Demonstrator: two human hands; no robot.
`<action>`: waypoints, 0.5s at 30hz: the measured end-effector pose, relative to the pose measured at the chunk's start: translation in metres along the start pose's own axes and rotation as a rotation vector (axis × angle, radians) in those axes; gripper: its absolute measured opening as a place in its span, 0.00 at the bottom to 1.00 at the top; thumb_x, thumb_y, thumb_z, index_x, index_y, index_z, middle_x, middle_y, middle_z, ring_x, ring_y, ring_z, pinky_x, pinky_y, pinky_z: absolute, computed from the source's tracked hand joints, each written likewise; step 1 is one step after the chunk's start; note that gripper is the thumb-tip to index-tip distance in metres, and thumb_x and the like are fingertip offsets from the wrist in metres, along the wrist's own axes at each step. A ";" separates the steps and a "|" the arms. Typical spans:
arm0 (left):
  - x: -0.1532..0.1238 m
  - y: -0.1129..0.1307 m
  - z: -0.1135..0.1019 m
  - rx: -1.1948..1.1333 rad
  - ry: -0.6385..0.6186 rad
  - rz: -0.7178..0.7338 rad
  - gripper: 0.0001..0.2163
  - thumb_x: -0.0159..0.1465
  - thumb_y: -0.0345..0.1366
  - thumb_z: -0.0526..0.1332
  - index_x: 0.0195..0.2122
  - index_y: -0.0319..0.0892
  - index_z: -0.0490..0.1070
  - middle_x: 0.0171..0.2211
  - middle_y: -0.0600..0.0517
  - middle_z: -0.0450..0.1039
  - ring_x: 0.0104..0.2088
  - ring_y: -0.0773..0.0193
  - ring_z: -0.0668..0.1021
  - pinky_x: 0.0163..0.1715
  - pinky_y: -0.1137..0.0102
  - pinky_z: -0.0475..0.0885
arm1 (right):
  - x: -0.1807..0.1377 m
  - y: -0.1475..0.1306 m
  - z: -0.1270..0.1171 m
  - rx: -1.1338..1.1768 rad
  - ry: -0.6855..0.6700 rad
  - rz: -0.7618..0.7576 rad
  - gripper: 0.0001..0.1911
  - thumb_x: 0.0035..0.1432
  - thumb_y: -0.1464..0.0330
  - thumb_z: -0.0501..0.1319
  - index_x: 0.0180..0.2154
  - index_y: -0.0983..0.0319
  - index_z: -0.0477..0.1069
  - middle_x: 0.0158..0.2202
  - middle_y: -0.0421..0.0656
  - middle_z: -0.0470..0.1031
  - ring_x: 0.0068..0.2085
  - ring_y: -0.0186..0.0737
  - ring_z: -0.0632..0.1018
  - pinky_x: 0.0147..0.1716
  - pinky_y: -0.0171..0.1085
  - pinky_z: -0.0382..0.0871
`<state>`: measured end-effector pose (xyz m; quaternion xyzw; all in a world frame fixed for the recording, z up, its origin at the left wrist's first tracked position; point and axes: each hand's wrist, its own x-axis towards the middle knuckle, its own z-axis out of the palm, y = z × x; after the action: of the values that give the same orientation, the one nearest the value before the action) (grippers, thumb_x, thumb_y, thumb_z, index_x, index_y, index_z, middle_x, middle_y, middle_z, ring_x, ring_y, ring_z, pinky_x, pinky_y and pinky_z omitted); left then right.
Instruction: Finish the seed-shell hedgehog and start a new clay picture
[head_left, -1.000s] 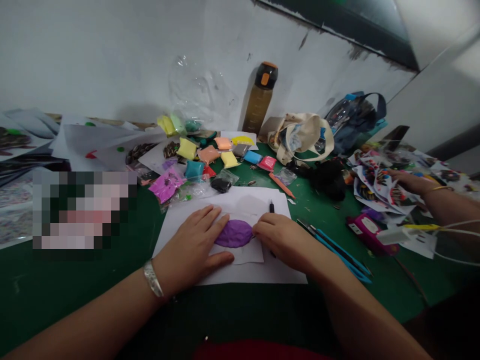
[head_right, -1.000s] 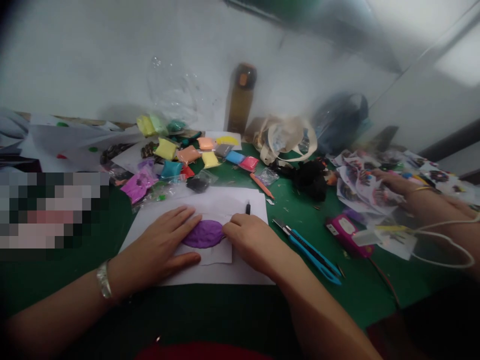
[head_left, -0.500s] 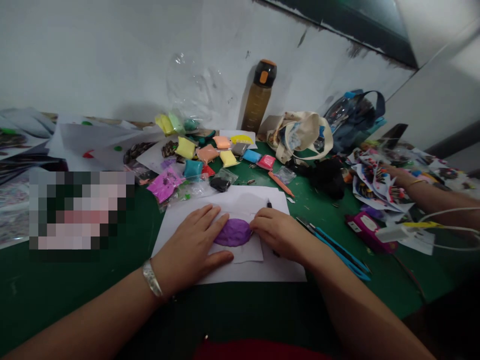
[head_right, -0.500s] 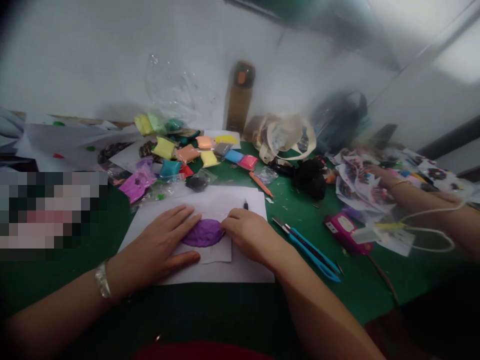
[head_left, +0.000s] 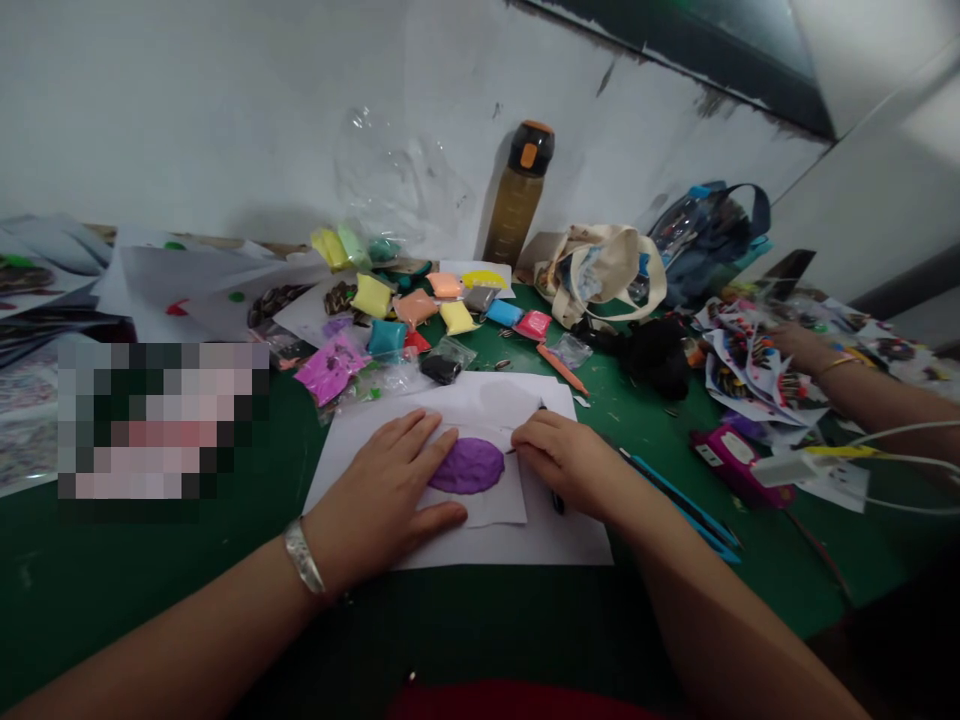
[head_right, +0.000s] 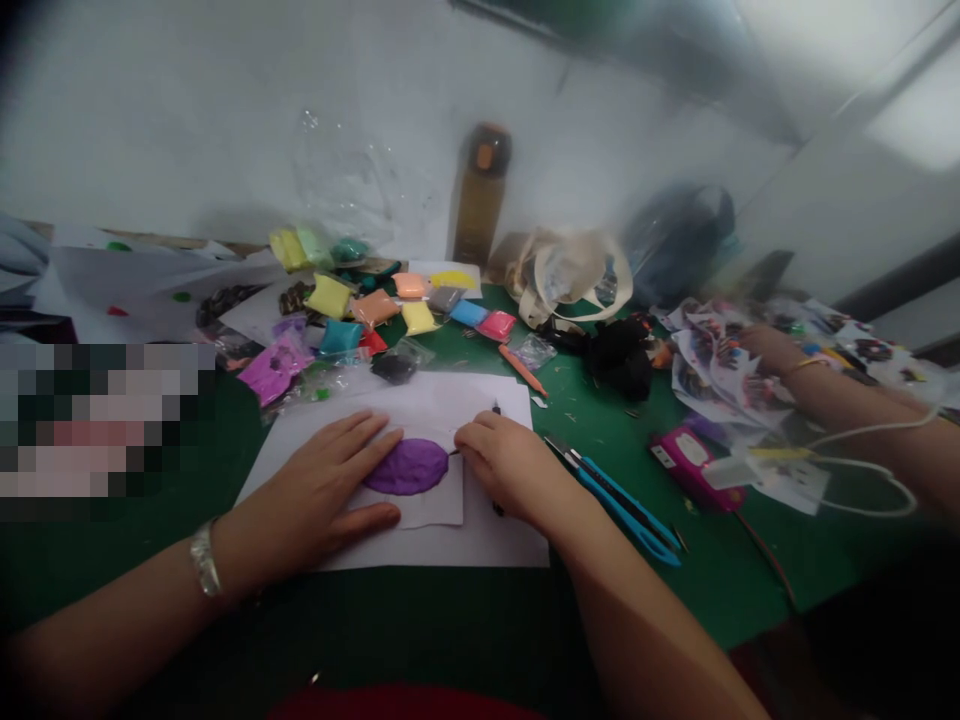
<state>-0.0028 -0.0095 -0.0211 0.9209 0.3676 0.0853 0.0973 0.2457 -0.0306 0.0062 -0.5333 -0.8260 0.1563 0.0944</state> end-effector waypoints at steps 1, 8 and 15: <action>0.000 0.000 0.000 -0.005 0.005 -0.001 0.34 0.60 0.57 0.56 0.61 0.40 0.60 0.63 0.41 0.57 0.63 0.46 0.58 0.61 0.52 0.56 | 0.000 -0.002 0.001 -0.028 0.014 0.028 0.11 0.65 0.71 0.51 0.40 0.61 0.72 0.37 0.43 0.71 0.39 0.37 0.71 0.37 0.33 0.61; -0.001 -0.001 0.001 -0.022 0.012 -0.003 0.34 0.60 0.57 0.56 0.61 0.39 0.60 0.63 0.39 0.57 0.62 0.45 0.59 0.60 0.52 0.56 | 0.002 -0.019 0.018 -0.194 0.052 0.065 0.08 0.61 0.71 0.53 0.32 0.62 0.70 0.30 0.41 0.70 0.33 0.36 0.69 0.31 0.35 0.55; -0.001 -0.001 0.001 -0.023 0.018 -0.006 0.34 0.60 0.57 0.56 0.61 0.40 0.60 0.63 0.41 0.57 0.63 0.45 0.59 0.60 0.52 0.56 | 0.002 -0.017 0.016 -0.207 0.064 0.188 0.09 0.60 0.69 0.54 0.28 0.61 0.67 0.28 0.40 0.71 0.30 0.35 0.70 0.28 0.35 0.52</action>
<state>-0.0038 -0.0099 -0.0224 0.9178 0.3703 0.0976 0.1048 0.2252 -0.0381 -0.0022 -0.6198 -0.7808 0.0613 0.0499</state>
